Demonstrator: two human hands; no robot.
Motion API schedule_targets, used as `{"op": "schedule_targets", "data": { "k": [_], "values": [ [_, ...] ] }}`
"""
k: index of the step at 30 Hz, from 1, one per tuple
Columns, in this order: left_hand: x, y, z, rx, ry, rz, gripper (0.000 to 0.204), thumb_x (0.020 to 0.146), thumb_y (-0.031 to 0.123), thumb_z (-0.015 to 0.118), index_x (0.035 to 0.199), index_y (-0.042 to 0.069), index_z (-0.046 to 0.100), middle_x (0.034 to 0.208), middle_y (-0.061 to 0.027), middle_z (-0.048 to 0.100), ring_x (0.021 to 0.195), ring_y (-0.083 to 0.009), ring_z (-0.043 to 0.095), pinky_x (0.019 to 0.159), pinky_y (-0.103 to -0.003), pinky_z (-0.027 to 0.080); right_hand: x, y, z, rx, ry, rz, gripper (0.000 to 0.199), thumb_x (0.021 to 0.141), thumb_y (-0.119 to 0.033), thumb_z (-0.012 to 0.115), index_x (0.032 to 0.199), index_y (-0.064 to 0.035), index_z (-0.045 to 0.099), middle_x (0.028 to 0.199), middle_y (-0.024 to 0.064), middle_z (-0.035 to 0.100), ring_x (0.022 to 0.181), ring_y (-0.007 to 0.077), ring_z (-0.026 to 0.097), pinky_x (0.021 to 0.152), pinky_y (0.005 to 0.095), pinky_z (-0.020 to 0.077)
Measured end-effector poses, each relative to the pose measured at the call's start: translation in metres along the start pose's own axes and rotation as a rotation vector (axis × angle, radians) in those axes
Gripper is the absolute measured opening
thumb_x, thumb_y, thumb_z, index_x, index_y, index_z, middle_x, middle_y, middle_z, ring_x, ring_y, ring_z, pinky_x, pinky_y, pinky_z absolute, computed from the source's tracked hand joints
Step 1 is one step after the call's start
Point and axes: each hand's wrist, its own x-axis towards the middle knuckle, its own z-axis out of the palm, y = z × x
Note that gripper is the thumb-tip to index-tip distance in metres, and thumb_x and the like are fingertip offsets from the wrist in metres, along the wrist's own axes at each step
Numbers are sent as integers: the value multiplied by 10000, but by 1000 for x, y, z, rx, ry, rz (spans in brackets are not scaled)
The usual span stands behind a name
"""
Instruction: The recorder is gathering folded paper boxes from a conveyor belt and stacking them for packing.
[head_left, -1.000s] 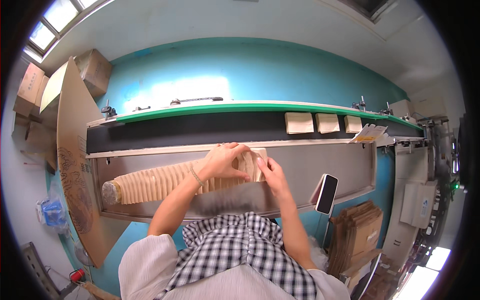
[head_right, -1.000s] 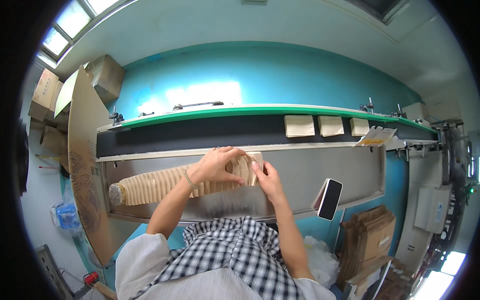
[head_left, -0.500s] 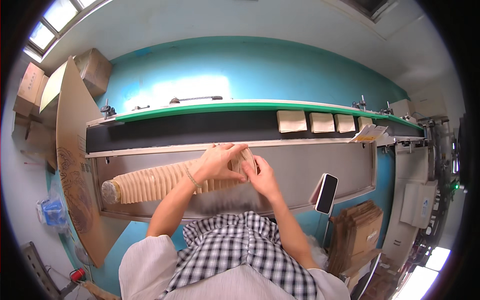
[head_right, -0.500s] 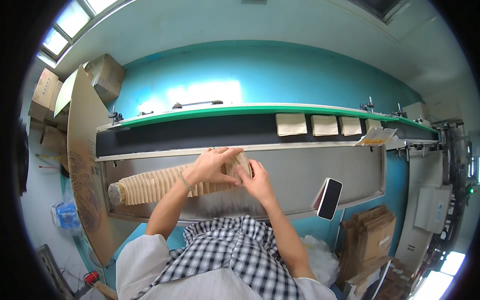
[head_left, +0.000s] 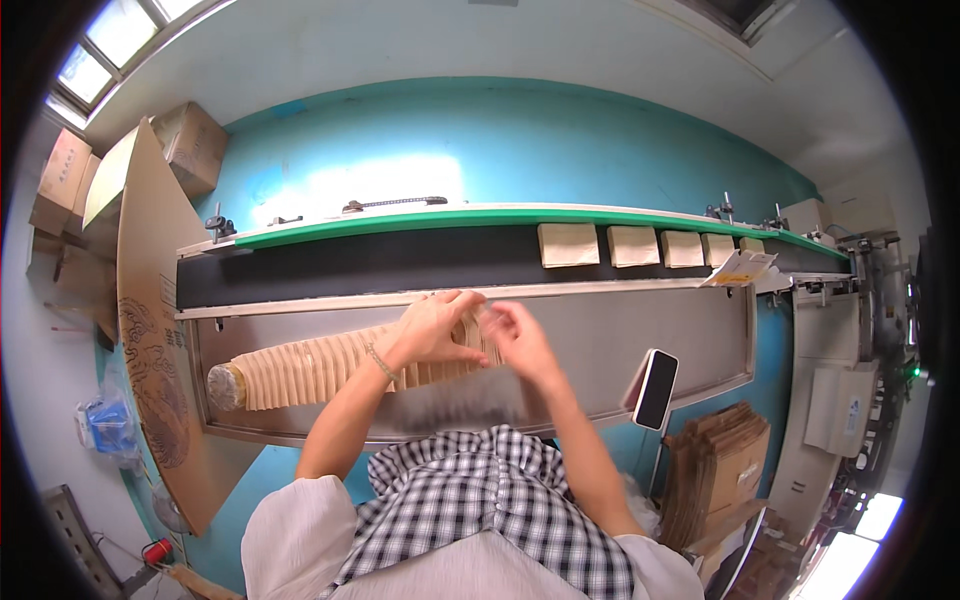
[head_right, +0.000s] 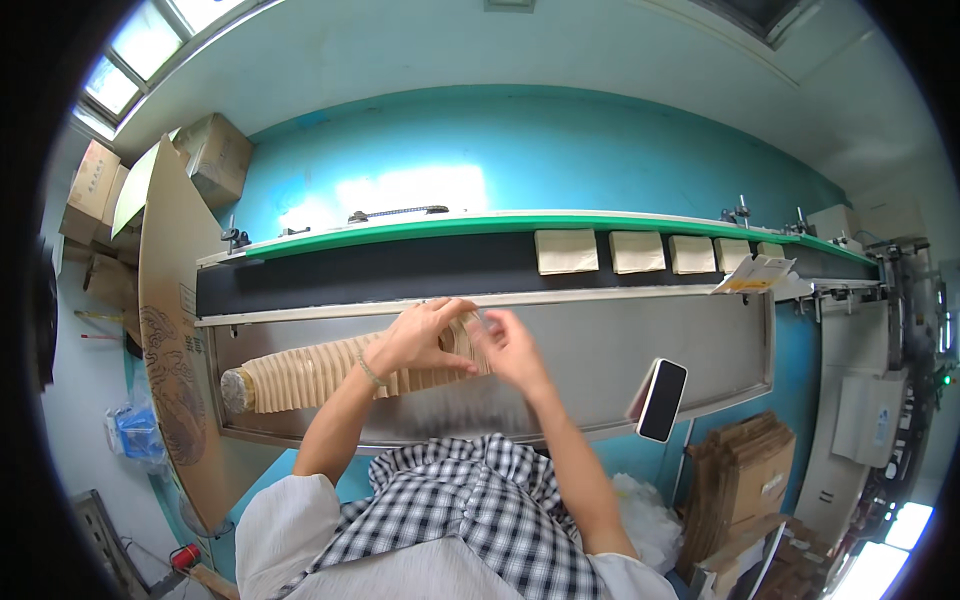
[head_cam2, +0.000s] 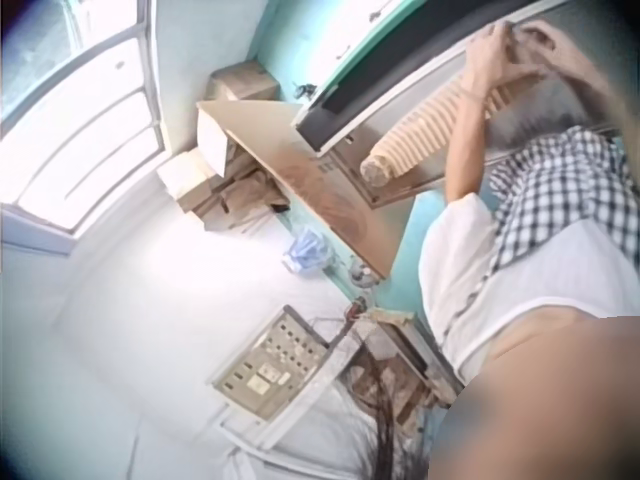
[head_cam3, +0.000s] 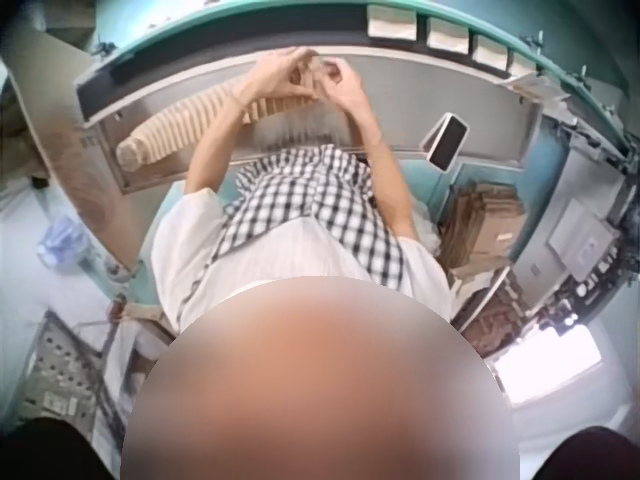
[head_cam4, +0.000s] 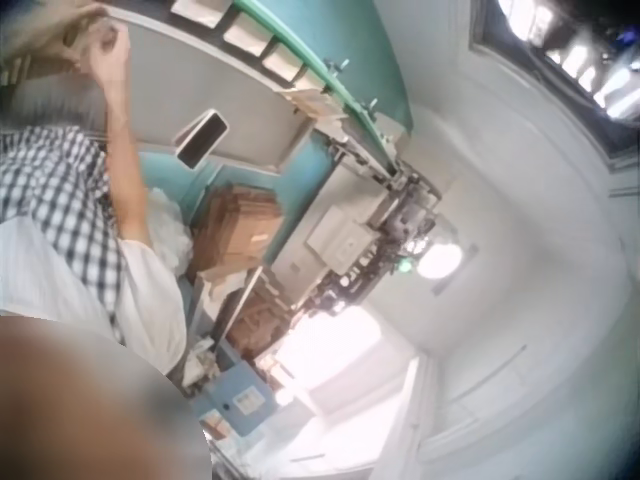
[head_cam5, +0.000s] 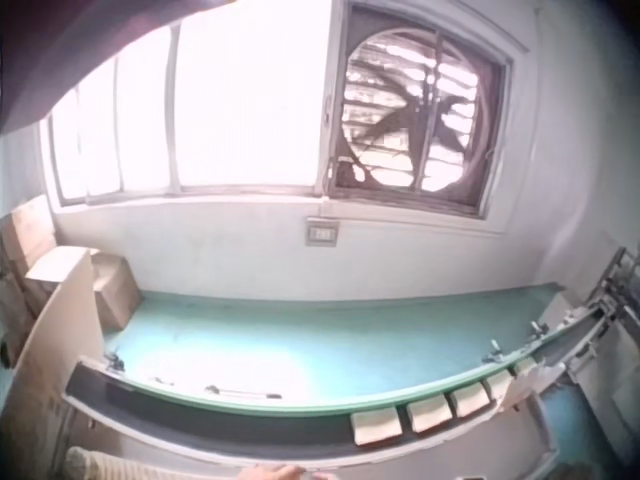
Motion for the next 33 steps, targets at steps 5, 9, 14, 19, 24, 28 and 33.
{"op": "schedule_targets", "data": {
  "k": [5, 9, 14, 19, 24, 28, 33],
  "values": [
    [-12, 3, -8, 141, 2, 18, 827, 666, 559, 843, 1289, 107, 541, 1254, -143, 635, 1158, -345, 608, 965, -486, 443, -16, 6, 6, -50, -41, -113, 443, 988, -372, 637, 1220, 4, 604, 1021, 87, 670, 856, 108, 621, 753, 282, 524],
    [-15, -4, -9, 73, 30, 28, 787, 671, 547, 838, 1260, 106, 558, 1204, -147, 650, 1081, -352, 641, 919, -444, 496, -8, 11, -22, 91, -185, 210, 371, 967, -274, 670, 1181, 26, 629, 1016, 82, 690, 866, 129, 641, 720, 296, 538],
    [-10, -4, -7, 77, 44, 29, 791, 672, 567, 833, 1255, 109, 558, 1193, -146, 651, 1075, -354, 638, 906, -442, 498, 28, -10, -19, 481, 102, 140, 379, 984, -307, 652, 1159, 25, 594, 1001, 117, 698, 896, 145, 678, 713, 258, 552],
    [-16, -9, -5, 54, 80, 62, 827, 675, 593, 825, 1286, 113, 544, 1217, -135, 646, 1132, -346, 613, 941, -460, 468, -7, 4, 26, -348, 19, -346, 399, 963, -364, 675, 1177, -32, 614, 930, 52, 675, 754, 98, 624, 644, 265, 514],
    [-29, -6, -12, 157, 75, 25, 853, 674, 605, 819, 1299, 96, 539, 1223, -146, 642, 1165, -342, 597, 979, -463, 437, -13, 10, 10, 143, -112, 41, 448, 964, -376, 669, 1197, 1, 609, 954, 68, 685, 812, 120, 641, 701, 277, 521],
    [-29, -8, -11, 147, 93, 35, 861, 666, 594, 830, 1294, 76, 547, 1204, -164, 648, 1161, -356, 600, 965, -453, 450, -16, -2, 3, 48, -187, 67, 473, 977, -391, 646, 1195, 26, 600, 963, 72, 681, 847, 135, 640, 744, 301, 526],
    [-31, -9, -11, 118, 98, 4, 831, 675, 613, 816, 1256, 79, 553, 1193, -158, 649, 1134, -357, 611, 970, -461, 449, -9, -10, 13, -469, -75, -237, 485, 968, -396, 657, 1192, 30, 598, 944, 49, 666, 801, 129, 619, 729, 308, 522]
  ]
}}
